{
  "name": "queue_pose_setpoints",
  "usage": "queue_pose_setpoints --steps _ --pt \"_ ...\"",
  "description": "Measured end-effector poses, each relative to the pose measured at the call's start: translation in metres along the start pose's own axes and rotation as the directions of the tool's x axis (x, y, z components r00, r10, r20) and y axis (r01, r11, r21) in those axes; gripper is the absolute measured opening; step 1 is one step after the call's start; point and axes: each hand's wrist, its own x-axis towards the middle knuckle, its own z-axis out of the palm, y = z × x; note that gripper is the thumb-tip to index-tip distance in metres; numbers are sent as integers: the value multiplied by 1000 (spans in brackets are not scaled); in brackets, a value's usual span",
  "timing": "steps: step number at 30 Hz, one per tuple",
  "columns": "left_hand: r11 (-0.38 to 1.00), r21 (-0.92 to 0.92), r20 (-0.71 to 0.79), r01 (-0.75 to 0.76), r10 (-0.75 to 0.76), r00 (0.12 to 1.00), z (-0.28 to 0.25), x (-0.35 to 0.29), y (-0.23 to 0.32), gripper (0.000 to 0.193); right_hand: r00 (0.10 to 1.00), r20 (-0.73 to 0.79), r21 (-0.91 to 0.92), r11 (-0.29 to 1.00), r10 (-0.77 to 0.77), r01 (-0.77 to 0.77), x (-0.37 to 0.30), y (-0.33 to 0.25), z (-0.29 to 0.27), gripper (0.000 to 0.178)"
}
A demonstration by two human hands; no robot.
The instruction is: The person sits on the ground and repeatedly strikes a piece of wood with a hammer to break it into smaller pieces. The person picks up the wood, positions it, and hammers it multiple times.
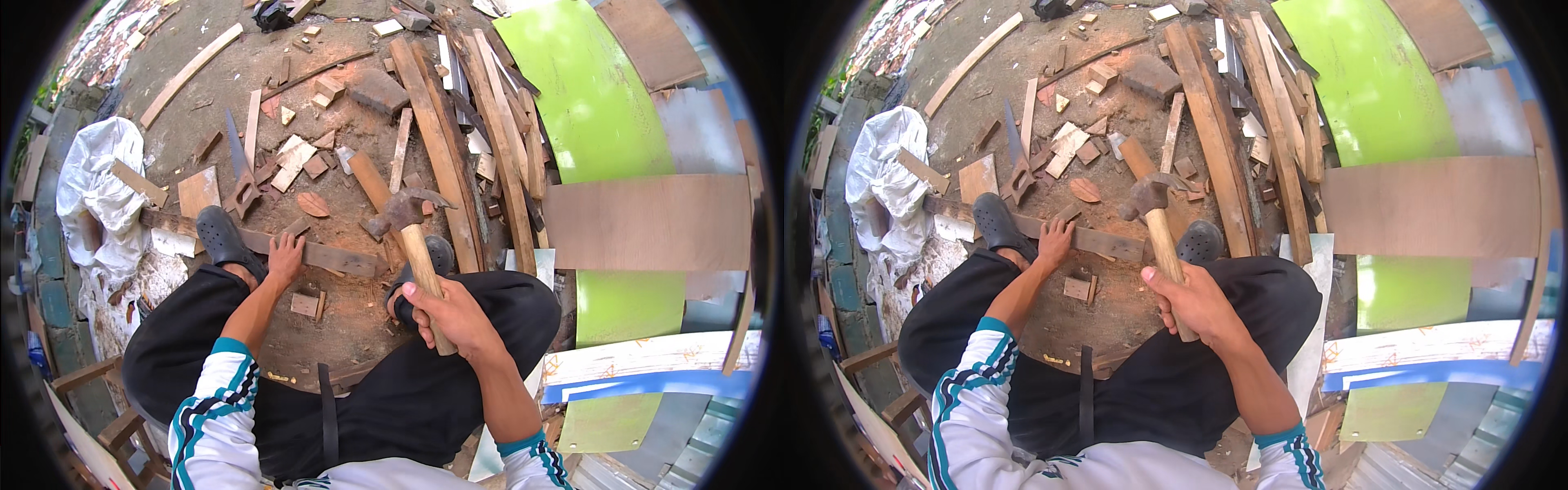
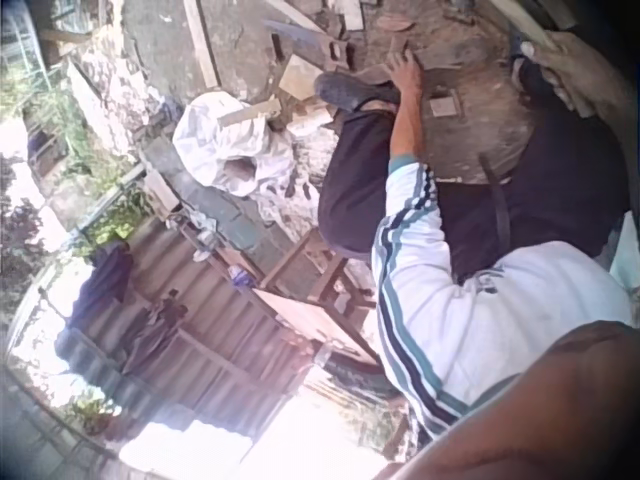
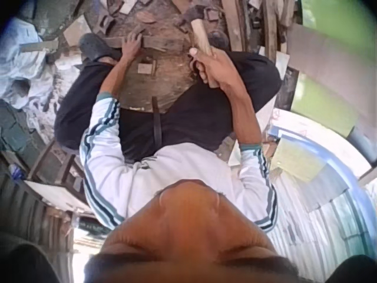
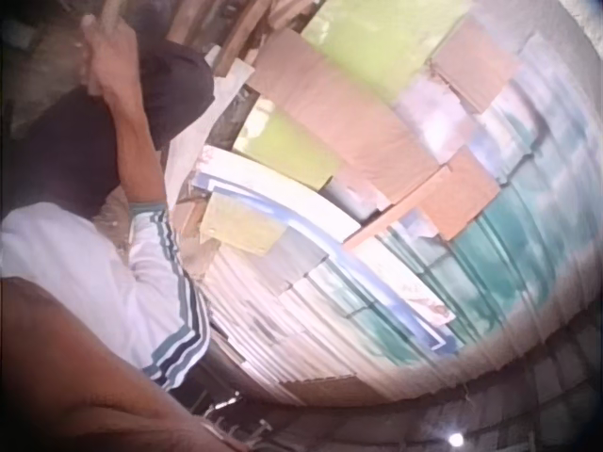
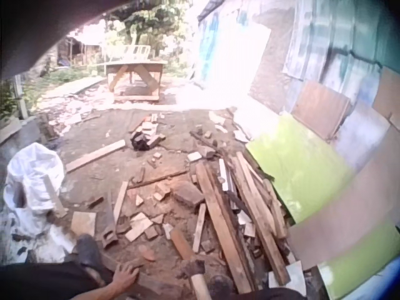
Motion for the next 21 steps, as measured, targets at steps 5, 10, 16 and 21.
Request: queue_pose_setpoints --steps 5,10,16,21 --pt "998 -30 96 63 -60 994 -29 -12 9 95 996 18 -40 996 -84 84 -18 7 -8 41" --pt "999 39 67 19 -22 998 -32 -9 11 107 996 -53 37 997 -71 73 -27 14 -17 38" --pt "993 79 -54 -92 96 994 -18 -2 14 110 991 -135 63 998 12 -4 -24 22 -27 35" --pt "961 83 -28 -264 267 963 -7 20 2 85 973 -223 52 998 49 -39 -18 38 -32 37"
